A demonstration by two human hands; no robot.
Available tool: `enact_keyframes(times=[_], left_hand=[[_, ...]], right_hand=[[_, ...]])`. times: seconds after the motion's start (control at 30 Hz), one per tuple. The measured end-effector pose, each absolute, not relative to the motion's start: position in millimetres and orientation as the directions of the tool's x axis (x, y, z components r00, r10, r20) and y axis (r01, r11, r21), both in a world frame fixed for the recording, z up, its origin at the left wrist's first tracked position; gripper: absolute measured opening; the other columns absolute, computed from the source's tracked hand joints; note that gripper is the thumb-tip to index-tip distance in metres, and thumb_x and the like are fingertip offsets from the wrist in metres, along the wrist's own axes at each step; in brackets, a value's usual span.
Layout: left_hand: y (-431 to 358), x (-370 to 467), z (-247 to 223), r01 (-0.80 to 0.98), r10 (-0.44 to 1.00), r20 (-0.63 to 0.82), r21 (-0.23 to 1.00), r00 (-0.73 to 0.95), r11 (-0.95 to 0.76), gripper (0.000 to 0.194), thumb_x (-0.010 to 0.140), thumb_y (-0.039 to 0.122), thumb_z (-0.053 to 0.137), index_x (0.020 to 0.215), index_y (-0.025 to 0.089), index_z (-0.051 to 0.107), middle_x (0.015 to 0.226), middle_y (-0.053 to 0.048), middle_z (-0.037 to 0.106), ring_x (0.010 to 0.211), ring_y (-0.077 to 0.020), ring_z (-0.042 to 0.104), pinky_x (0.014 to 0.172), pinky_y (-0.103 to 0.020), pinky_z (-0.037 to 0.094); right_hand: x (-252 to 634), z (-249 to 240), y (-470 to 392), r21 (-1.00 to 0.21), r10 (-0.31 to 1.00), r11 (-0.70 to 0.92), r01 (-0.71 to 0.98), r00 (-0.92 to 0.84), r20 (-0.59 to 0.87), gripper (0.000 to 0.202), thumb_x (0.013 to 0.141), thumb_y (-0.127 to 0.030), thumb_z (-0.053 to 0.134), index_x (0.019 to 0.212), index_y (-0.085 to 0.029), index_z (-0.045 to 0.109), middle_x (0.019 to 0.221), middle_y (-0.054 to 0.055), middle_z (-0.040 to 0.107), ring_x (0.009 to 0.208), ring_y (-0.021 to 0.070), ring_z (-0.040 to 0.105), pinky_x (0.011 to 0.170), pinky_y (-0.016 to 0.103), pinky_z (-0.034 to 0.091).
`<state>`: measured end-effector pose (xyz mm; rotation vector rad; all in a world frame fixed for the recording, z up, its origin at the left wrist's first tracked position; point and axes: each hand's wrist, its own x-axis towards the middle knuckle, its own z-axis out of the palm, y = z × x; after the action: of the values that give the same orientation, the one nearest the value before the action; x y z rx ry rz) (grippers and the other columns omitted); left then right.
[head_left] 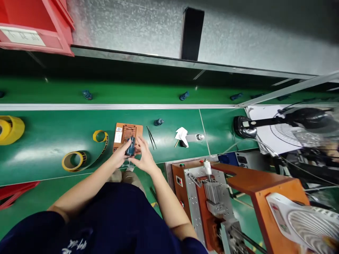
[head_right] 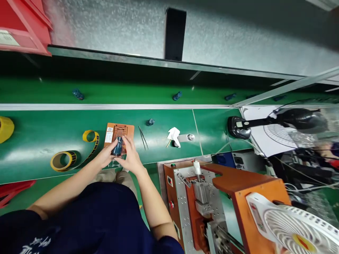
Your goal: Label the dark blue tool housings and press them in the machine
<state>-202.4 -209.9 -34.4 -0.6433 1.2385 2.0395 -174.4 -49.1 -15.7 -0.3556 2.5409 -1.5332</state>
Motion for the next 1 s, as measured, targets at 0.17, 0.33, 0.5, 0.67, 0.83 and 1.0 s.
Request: enact_keyframes(times=[0.17,0.33,0.5,0.67,0.83,1.0], left_hand=[[-201,-166,-50,-0.724,0.123,-0.719,0.648,-0.684,-0.234,0.063,0.081,0.075,0.06,0.099,0.015,0.068,0.073,-0.005,0.069,0.056,-0.0149,0.059,0.051,-0.026,0.045],[-214,-134,-71,-0.65,-0.152,-0.64,0.76,-0.753,0.022,0.063,0.089,0.078,0.039,0.085,0.02,0.064,0.053,0.002,0.05,0.043,-0.0129,0.044,0.042,-0.026,0.033],[-232,-98,-109,-0.503,-0.425,-0.355,0.807,-0.832,0.31,0.05,0.087,0.065,0.056,0.116,0.023,0.055,0.108,-0.01,0.065,0.102,-0.0251,0.065,0.088,-0.038,0.054],[-238,-81,-122,-0.563,-0.164,-0.542,0.814,-0.824,0.143,0.071,0.087,0.058,0.064,0.14,0.025,0.033,0.11,-0.008,0.066,0.103,-0.0229,0.067,0.096,-0.043,0.051],[-248,-92,-85,-0.554,-0.057,-0.558,0.829,-0.828,-0.077,0.047,0.094,0.055,0.057,0.127,0.021,0.057,0.1,-0.006,0.068,0.098,-0.0209,0.065,0.097,-0.038,0.048],[-247,-138,-57,-0.557,0.125,-0.559,0.728,-0.82,-0.399,0.06,0.097,0.063,0.046,0.139,0.021,0.053,0.119,-0.014,0.067,0.106,-0.0277,0.065,0.089,-0.042,0.054]], right_hand=[[-181,-42,-42,-0.91,-0.471,0.384,-0.155,-0.881,-0.048,0.093,0.07,-0.024,0.078,0.152,-0.019,0.034,0.153,0.018,0.041,0.144,0.031,0.041,0.118,0.049,0.04],[-231,-95,-49,-0.912,-0.38,0.361,-0.194,-0.924,0.046,0.089,0.071,-0.027,0.078,0.148,-0.015,0.038,0.149,0.019,0.045,0.142,0.0313,0.041,0.12,0.05,0.034],[-282,-130,-56,-0.845,-0.429,0.457,-0.279,-0.901,0.065,0.091,0.069,-0.025,0.082,0.148,-0.011,0.04,0.15,0.018,0.046,0.141,0.0341,0.039,0.121,0.053,0.031],[-284,-144,-49,-0.779,-0.514,0.522,-0.348,-0.857,0.038,0.094,0.075,-0.043,0.082,0.153,-0.017,0.038,0.154,0.016,0.043,0.142,0.0369,0.036,0.119,0.057,0.031],[-271,-154,-39,-0.706,-0.508,0.557,-0.437,-0.852,0.127,0.073,0.093,-0.052,0.062,0.154,-0.018,0.038,0.159,0.015,0.038,0.149,0.0333,0.026,0.122,0.052,0.027],[-233,-174,0,-0.669,0.096,0.736,-0.103,-0.962,0.254,0.043,0.1,-0.044,0.048,0.134,-0.019,0.058,0.133,0.016,0.059,0.128,0.031,0.049,0.111,0.054,0.036]])
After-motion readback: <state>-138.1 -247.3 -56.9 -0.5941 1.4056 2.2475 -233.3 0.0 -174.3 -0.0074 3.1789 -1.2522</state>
